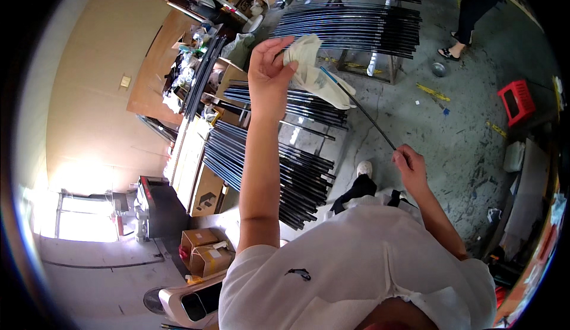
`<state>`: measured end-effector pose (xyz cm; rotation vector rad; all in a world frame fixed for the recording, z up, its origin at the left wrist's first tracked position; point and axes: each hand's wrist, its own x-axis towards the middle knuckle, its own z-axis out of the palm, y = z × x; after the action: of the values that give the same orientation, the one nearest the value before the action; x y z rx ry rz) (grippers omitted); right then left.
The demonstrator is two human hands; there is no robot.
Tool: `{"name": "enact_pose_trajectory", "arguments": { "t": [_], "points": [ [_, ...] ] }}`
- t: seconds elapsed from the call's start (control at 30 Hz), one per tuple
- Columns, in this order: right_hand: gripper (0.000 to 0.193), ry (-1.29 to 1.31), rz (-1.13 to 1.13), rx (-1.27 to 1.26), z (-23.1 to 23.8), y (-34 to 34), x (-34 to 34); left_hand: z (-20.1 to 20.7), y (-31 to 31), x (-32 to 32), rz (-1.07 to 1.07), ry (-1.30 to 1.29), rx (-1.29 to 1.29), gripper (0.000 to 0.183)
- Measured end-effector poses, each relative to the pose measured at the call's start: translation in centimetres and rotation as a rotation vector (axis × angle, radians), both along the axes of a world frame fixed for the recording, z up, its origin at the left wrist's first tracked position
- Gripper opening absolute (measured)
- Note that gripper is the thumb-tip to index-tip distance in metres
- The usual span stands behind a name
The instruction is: The person wipes long black rods with a cloth and places them back onto a rack.
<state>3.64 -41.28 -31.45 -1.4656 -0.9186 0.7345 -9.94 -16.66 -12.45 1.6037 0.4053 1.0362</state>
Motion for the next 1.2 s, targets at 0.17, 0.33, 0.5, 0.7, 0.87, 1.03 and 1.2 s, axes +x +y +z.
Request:
{"name": "enact_pose_trajectory", "arguments": {
  "t": [0.17, 0.33, 0.5, 0.7, 0.87, 1.03, 1.2],
  "points": [
    [0.027, -0.06, 0.089, -0.084, 4.9, 0.9, 0.8, -4.3, -3.8, -0.5, -0.006, 0.119, -0.168, 0.049],
    [0.028, -0.119, -0.058, 0.218, 7.3, 4.3, -0.3, -7.5, -9.0, 0.9, -0.078, 0.082, -0.386, 0.053],
    [0.029, 0.074, 0.163, -0.127, 8.4, 4.2, 0.5, -8.5, -11.0, 0.7, -0.139, 0.042, -0.363, 0.056],
    [0.017, 0.105, 0.1, 0.173, 7.1, 3.4, 0.6, -9.1, -10.9, -1.4, -0.179, 0.277, -0.38, 0.055],
    [0.019, 0.104, 0.138, 0.089, 8.1, 2.7, 1.1, -9.7, -11.1, -2.1, -0.141, 0.165, -0.456, 0.051],
    [0.017, 0.105, 0.083, 0.091, 8.9, 2.1, 1.2, -11.8, -10.2, -2.4, -0.235, -0.225, -0.705, 0.037],
    [0.016, 0.076, 0.132, 0.097, 9.4, 1.5, 1.9, -13.7, -12.2, -0.9, -0.399, -0.036, -1.016, 0.056]
  ]
}}
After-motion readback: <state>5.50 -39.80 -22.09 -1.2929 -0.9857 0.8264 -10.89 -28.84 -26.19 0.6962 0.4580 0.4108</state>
